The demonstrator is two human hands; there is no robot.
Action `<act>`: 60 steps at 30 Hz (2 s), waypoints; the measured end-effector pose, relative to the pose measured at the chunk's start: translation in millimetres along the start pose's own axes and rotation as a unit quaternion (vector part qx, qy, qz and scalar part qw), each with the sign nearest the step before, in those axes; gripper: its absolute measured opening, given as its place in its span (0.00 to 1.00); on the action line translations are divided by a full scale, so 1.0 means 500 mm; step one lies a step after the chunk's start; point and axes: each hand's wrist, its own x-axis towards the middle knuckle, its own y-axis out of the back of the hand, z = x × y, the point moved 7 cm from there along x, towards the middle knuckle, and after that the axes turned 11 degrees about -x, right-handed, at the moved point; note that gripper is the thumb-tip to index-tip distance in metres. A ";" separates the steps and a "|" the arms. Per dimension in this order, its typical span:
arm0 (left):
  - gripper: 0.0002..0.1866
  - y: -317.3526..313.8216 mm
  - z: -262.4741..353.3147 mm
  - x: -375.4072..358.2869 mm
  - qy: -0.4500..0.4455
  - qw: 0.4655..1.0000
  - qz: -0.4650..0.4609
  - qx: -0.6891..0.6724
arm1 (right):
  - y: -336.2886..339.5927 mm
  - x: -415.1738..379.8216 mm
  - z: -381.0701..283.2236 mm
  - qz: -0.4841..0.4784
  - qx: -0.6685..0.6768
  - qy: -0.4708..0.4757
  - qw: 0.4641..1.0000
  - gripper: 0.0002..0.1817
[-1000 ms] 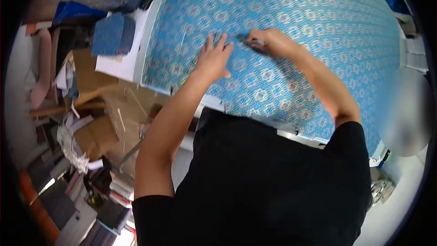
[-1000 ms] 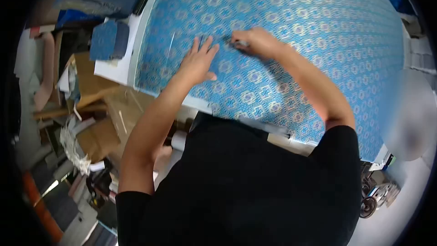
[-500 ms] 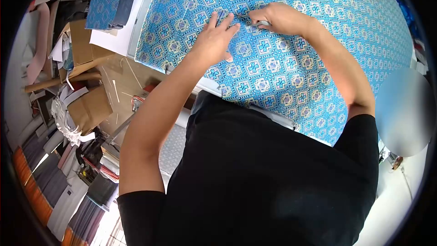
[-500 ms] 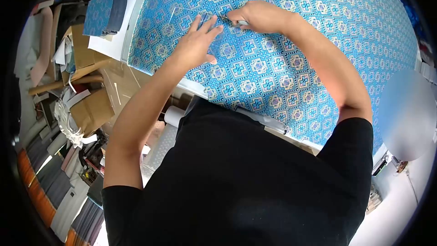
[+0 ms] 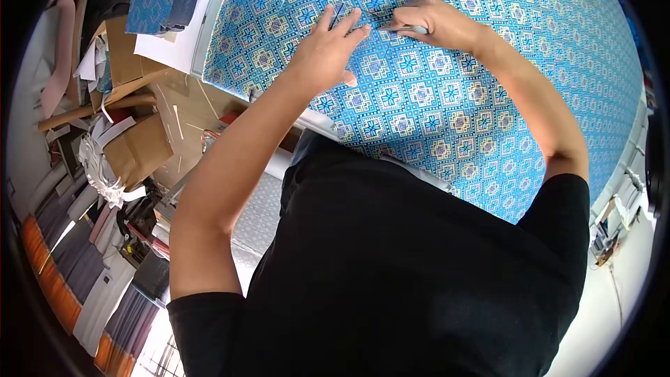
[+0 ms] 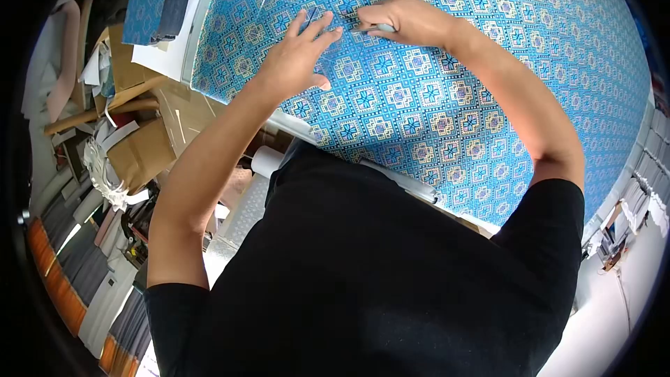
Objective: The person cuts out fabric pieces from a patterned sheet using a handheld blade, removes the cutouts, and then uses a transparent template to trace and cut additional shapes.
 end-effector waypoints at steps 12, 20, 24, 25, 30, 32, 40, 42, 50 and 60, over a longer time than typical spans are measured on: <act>0.53 0.006 0.006 -0.002 -0.027 0.999 -0.023 0.040 | -0.025 -0.077 -0.012 0.171 0.130 -0.231 0.949 0.09; 0.55 0.017 0.016 0.003 -0.065 0.995 -0.045 0.057 | -0.104 -0.088 -0.129 0.391 0.070 -0.544 0.739 0.13; 0.55 0.012 0.006 0.014 -0.089 0.994 -0.043 0.049 | -0.121 -0.065 -0.152 0.412 0.036 -0.577 0.704 0.13; 0.56 0.010 0.005 0.017 -0.088 0.994 -0.043 0.053 | -0.121 -0.062 -0.156 0.406 0.025 -0.596 0.692 0.14; 0.55 0.005 0.003 0.014 -0.108 0.990 -0.047 0.080 | -0.109 -0.037 -0.177 0.369 0.001 -0.667 0.647 0.14; 0.55 -0.007 0.000 0.018 -0.125 0.987 -0.030 0.094 | -0.106 -0.026 -0.182 0.374 -0.011 -0.669 0.642 0.14; 0.56 -0.023 0.003 0.024 -0.147 0.968 -0.023 0.202 | -0.100 0.009 -0.189 0.354 -0.084 -0.707 0.606 0.15; 0.56 -0.023 0.002 0.026 -0.138 0.968 -0.014 0.207 | -0.100 0.018 -0.192 0.362 -0.099 -0.714 0.592 0.15; 0.54 -0.033 0.004 0.026 -0.144 0.966 -0.009 0.213 | -0.099 0.029 -0.195 0.383 -0.139 -0.699 0.588 0.13; 0.59 0.008 -0.006 0.003 -0.122 0.989 0.000 0.083 | -0.090 -0.046 -0.154 0.316 -0.039 -0.607 0.728 0.11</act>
